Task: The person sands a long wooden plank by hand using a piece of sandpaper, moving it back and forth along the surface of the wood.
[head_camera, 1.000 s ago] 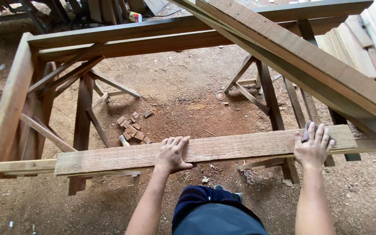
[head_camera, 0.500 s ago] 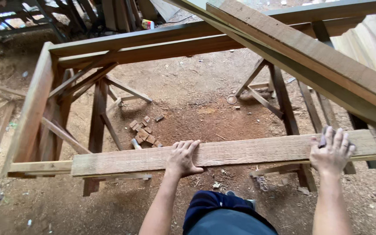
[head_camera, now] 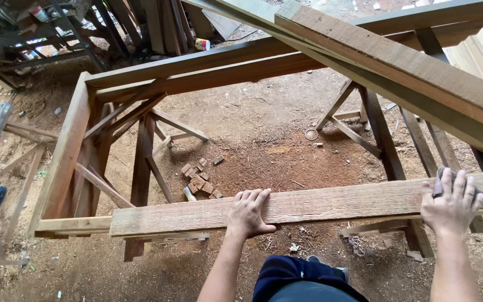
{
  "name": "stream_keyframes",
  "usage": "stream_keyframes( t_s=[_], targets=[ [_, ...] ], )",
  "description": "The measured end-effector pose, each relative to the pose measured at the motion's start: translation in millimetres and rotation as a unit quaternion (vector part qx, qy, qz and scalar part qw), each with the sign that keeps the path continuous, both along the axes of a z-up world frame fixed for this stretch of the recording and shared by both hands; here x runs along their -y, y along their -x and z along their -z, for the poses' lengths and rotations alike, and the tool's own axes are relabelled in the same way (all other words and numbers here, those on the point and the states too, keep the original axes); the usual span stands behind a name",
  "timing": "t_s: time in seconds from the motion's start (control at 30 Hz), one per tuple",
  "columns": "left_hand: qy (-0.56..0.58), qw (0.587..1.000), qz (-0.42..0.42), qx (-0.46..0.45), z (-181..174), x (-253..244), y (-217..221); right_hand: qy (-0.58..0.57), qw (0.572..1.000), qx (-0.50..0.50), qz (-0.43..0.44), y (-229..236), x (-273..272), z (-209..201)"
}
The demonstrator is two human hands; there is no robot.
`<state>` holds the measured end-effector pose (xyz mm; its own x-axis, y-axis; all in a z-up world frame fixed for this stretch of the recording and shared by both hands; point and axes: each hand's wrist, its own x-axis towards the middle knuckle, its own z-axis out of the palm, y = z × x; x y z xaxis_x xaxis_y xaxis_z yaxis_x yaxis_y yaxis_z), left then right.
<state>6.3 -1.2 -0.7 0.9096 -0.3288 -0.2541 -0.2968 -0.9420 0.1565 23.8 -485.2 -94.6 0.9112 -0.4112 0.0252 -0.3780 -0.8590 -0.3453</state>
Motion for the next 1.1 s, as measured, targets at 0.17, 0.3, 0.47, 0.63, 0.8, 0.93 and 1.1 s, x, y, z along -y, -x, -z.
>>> stream_keyframes(
  t_s=[0.17,0.3,0.47,0.63,0.8,0.93,1.1],
  targets=[
    [0.007,1.000,0.006,0.019,-5,-3,4,0.008,0.999,0.027,-0.020,0,17,24],
    [0.000,1.000,0.004,0.001,-8,-2,2,-0.004,0.998,0.051,-0.028,0,13,29],
    [0.003,1.000,0.001,0.008,-7,-3,2,0.000,0.999,-0.032,0.009,0,4,6],
    [-0.010,1.000,0.001,-0.016,-12,-4,1,0.007,0.999,-0.053,0.008,3,-4,-18],
    [-0.024,1.000,0.005,-0.012,-13,2,3,0.004,1.000,-0.016,0.001,5,-8,-23],
    [-0.029,0.999,0.007,-0.014,-11,1,1,0.016,1.000,-0.019,-0.005,3,-2,-11],
    [-0.035,0.999,-0.002,-0.023,-9,0,2,0.029,0.999,-0.013,-0.007,4,3,-2]
  ],
)
